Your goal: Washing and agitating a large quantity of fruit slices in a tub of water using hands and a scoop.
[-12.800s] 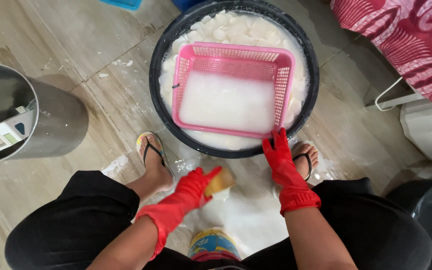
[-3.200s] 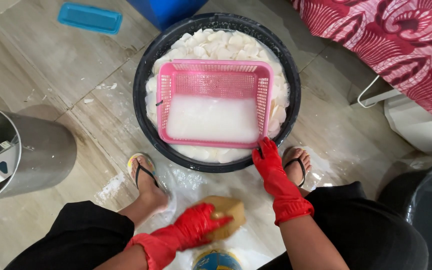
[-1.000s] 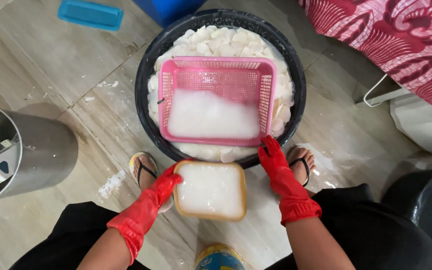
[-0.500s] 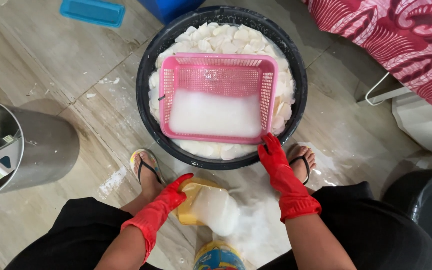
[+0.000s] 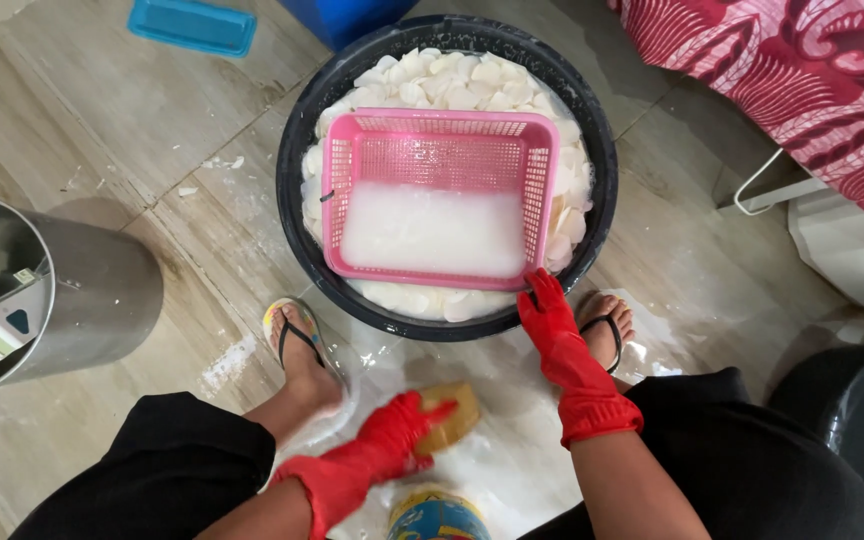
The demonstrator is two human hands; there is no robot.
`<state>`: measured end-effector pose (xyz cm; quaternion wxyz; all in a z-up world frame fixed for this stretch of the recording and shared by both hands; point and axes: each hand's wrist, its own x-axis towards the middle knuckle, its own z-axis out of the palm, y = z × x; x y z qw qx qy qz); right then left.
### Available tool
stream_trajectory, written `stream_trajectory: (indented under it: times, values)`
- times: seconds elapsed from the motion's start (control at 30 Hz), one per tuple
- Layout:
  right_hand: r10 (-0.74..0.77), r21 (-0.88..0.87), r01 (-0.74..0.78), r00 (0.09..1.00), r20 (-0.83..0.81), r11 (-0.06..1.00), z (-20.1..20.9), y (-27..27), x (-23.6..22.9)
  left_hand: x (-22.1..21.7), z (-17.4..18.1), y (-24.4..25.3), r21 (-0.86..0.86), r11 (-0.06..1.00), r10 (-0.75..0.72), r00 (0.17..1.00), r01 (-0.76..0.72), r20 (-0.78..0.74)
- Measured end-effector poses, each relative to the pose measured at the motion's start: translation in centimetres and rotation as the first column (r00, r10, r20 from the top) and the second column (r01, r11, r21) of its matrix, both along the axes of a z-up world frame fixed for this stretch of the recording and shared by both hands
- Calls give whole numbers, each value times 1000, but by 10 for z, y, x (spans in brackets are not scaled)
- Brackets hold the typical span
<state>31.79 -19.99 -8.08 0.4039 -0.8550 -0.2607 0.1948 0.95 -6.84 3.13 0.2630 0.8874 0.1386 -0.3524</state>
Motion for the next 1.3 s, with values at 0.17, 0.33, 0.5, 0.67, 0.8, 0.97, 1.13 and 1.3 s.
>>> stream_trajectory:
  times: [0.17,0.33,0.5,0.67,0.8,0.97,1.13,1.3]
  values:
    - [-14,-68,8,995,-94,998,14,1,-2,-10,4,-26,73,878,-472,835,472,282]
    - [-20,-1,20,999,-45,1000,-1,-2,-5,15,64,1,292,873,-481,594,390,645]
    - [-8,45,7,1000,23,999,0,-2,-7,79,116,74,233,972,-170,761,26,627]
    - [-117,0,119,980,-163,993,52,6,-18,143,99,169,463,697,166,752,-547,638]
    - [-116,-56,109,984,-135,992,70,10,-21,163,37,209,505,592,352,765,-628,539]
    - [-20,-248,17,1000,-9,969,48,10,-19,162,11,209,435,589,432,720,-681,543]
    - [-36,-370,11,997,-61,929,54,19,-22,161,2,215,409,565,495,691,-716,527]
    - [-24,-413,20,1000,-5,910,52,27,-21,155,-22,212,215,450,651,483,-867,586]
